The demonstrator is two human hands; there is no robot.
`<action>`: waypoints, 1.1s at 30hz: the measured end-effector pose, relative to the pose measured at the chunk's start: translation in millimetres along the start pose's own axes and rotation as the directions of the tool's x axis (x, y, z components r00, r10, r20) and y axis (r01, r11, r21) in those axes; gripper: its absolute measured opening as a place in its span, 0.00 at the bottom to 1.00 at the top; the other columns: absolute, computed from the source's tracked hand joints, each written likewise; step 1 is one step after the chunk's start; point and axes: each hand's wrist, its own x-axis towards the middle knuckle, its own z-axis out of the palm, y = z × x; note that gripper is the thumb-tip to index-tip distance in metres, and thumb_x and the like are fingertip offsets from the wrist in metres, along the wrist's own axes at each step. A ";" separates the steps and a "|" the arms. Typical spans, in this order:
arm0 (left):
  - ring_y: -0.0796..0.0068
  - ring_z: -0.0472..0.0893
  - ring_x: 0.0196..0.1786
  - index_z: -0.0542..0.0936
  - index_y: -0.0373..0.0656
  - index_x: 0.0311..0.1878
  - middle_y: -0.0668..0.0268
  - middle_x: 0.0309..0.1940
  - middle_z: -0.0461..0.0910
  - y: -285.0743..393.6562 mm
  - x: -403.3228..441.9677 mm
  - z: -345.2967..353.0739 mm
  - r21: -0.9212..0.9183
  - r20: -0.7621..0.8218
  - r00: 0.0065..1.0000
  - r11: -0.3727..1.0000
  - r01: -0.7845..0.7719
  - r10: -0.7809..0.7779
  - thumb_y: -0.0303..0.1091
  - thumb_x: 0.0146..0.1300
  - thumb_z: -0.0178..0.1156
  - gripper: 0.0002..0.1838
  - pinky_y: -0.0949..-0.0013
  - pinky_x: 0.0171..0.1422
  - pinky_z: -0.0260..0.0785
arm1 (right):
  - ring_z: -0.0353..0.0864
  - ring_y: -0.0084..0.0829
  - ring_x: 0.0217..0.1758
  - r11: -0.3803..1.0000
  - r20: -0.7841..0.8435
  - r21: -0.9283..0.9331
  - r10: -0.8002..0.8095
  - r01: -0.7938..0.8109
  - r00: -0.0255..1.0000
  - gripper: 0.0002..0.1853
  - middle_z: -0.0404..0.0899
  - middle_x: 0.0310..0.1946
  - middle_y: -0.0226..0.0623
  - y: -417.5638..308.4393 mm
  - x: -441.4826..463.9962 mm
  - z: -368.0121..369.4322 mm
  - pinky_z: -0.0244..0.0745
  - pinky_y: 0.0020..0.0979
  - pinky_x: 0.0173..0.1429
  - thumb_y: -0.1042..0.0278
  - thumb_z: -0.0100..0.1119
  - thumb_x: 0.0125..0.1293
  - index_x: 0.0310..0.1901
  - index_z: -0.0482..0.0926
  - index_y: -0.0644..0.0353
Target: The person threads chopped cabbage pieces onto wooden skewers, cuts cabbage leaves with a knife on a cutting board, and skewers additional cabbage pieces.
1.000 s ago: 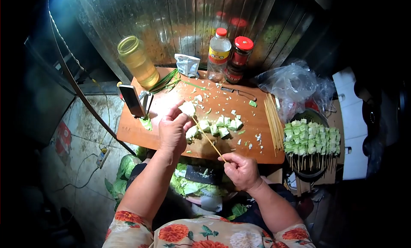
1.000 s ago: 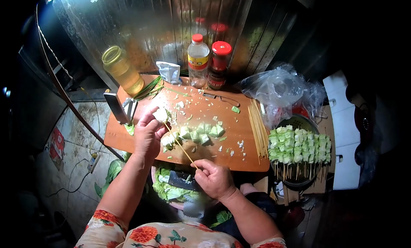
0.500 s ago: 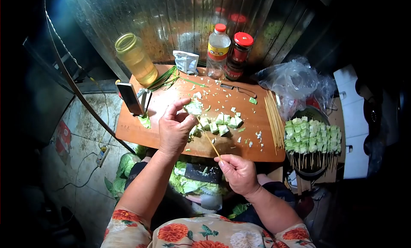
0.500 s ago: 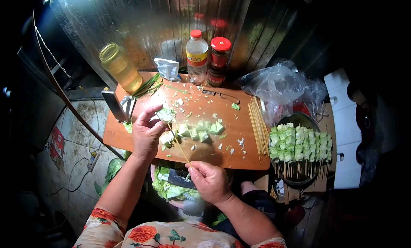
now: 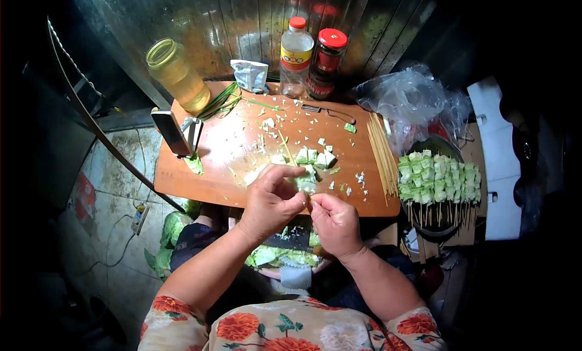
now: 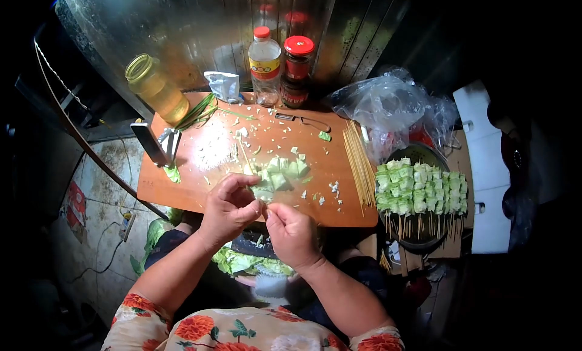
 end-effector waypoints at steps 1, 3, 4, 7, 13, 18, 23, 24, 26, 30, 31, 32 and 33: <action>0.83 0.78 0.31 0.74 0.34 0.52 0.71 0.31 0.73 -2.4 0.5 -0.1 0.103 0.025 0.995 0.990 -0.098 0.096 0.19 0.58 0.62 0.18 0.78 0.35 0.72 | 0.76 0.21 0.25 1.000 -0.008 -0.003 0.004 -0.004 1.000 0.07 0.79 0.22 0.38 0.2 -0.9 1.3 0.72 0.27 0.33 0.70 0.57 0.66 0.39 0.81 0.64; 0.84 0.78 0.29 0.76 0.34 0.50 0.70 0.33 0.70 -3.0 -1.0 -0.6 0.227 0.068 0.979 0.953 -0.203 0.192 0.22 0.56 0.65 0.18 0.79 0.33 0.71 | 0.76 0.22 0.25 0.999 0.004 -0.008 0.034 -0.034 0.999 0.07 0.79 0.22 0.38 4.2 -0.3 -0.4 0.73 0.27 0.33 0.70 0.57 0.66 0.39 0.81 0.65; 0.84 0.78 0.29 0.76 0.34 0.50 0.70 0.33 0.70 -2.8 -0.3 -2.1 0.228 0.065 0.981 0.954 -0.192 0.182 0.22 0.56 0.65 0.18 0.79 0.33 0.71 | 0.77 0.22 0.26 0.998 0.014 -0.016 0.055 -0.055 0.998 0.08 0.80 0.23 0.38 6.9 0.9 -1.5 0.73 0.28 0.34 0.70 0.57 0.66 0.38 0.81 0.65; 0.78 0.79 0.28 0.78 0.42 0.52 0.65 0.33 0.76 -3.6 2.5 -9.2 0.415 0.144 0.961 0.868 -0.274 0.235 0.31 0.51 0.67 0.22 0.72 0.34 0.74 | 0.76 0.22 0.24 0.994 0.049 -0.018 0.110 -0.109 0.993 0.09 0.78 0.20 0.36 11.4 3.8 -4.9 0.72 0.28 0.32 0.68 0.56 0.66 0.36 0.81 0.65; 0.79 0.82 0.35 0.73 0.42 0.61 0.59 0.45 0.80 0.3 21.3 -35.3 0.022 0.027 0.993 0.993 -0.112 0.111 0.30 0.57 0.64 0.26 0.75 0.42 0.75 | 0.66 0.14 0.19 0.986 0.095 0.095 0.126 -0.135 0.987 0.12 0.69 0.14 0.22 -1.8 12.5 -9.7 0.64 0.23 0.25 0.67 0.54 0.67 0.27 0.78 0.62; 0.75 0.81 0.41 0.78 0.35 0.53 0.60 0.44 0.81 -25.7 47.1 -90.5 0.563 -0.220 0.975 0.811 0.159 -0.038 0.26 0.62 0.60 0.16 0.72 0.45 0.75 | 0.66 0.14 0.20 0.989 0.083 0.091 0.105 -0.113 0.991 0.10 0.69 0.15 0.23 1.7 8.9 -11.4 0.64 0.23 0.26 0.67 0.55 0.67 0.30 0.78 0.62; 0.70 0.80 0.48 0.78 0.31 0.54 0.57 0.46 0.82 -125.8 52.3 -129.1 0.520 -0.177 0.921 0.761 0.388 -0.348 0.28 0.59 0.63 0.20 0.71 0.52 0.72 | 0.63 0.11 0.20 1.000 0.112 -0.002 0.006 -0.006 0.994 0.09 0.69 0.18 0.20 7.7 7.3 -11.1 0.59 0.18 0.24 0.69 0.52 0.71 0.37 0.79 0.65; 0.70 0.80 0.48 0.78 0.31 0.54 0.57 0.46 0.82 -125.3 52.3 -128.1 0.520 -0.177 0.920 0.761 0.389 -0.349 0.28 0.59 0.63 0.20 0.71 0.52 0.72 | 0.63 0.11 0.20 1.000 0.115 0.003 -0.009 0.008 0.993 0.09 0.69 0.18 0.20 7.8 7.2 -11.1 0.59 0.18 0.24 0.69 0.52 0.71 0.37 0.79 0.65; 0.71 0.80 0.45 0.79 0.31 0.52 0.58 0.43 0.83 -124.0 52.1 -126.5 0.600 -0.092 0.908 0.705 0.378 -0.408 0.28 0.59 0.63 0.18 0.72 0.51 0.72 | 0.63 0.11 0.20 1.000 0.116 0.003 -0.018 0.017 0.993 0.09 0.69 0.18 0.20 12.8 7.2 -9.9 0.60 0.18 0.24 0.69 0.52 0.71 0.37 0.79 0.65; 0.64 0.82 0.43 0.80 0.33 0.49 0.53 0.39 0.84 -98.6 50.0 -115.6 0.648 -0.111 0.883 0.641 0.412 -0.455 0.28 0.58 0.62 0.16 0.67 0.50 0.73 | 0.63 0.11 0.20 0.999 0.139 -0.028 -0.027 0.031 0.990 0.09 0.69 0.18 0.20 16.2 7.2 -9.5 0.60 0.18 0.24 0.69 0.52 0.72 0.38 0.79 0.65; 0.66 0.81 0.39 0.81 0.33 0.47 0.55 0.36 0.83 -100.8 49.3 -116.6 0.580 -0.102 0.866 0.678 0.452 -0.490 0.29 0.57 0.63 0.15 0.67 0.48 0.73 | 0.63 0.11 0.20 0.999 0.138 -0.028 -0.028 0.032 0.990 0.09 0.69 0.18 0.20 15.5 7.3 -9.7 0.60 0.18 0.24 0.69 0.52 0.72 0.38 0.79 0.65; 0.68 0.80 0.36 0.81 0.34 0.44 0.57 0.33 0.83 -102.7 48.9 -117.3 0.507 -0.090 0.847 0.708 0.492 -0.524 0.29 0.56 0.64 0.13 0.67 0.45 0.73 | 0.64 0.11 0.20 0.999 0.142 -0.039 -0.024 0.030 0.990 0.09 0.69 0.18 0.20 14.2 7.1 -9.6 0.61 0.18 0.24 0.69 0.52 0.72 0.38 0.79 0.65; 0.68 0.80 0.36 0.81 0.34 0.44 0.57 0.33 0.83 -102.7 48.9 -116.9 0.507 -0.089 0.847 0.708 0.492 -0.524 0.29 0.56 0.64 0.13 0.67 0.45 0.73 | 0.64 0.11 0.20 0.998 0.146 -0.049 -0.019 0.026 0.989 0.09 0.68 0.18 0.19 13.0 6.5 -9.3 0.61 0.18 0.25 0.69 0.52 0.72 0.38 0.79 0.65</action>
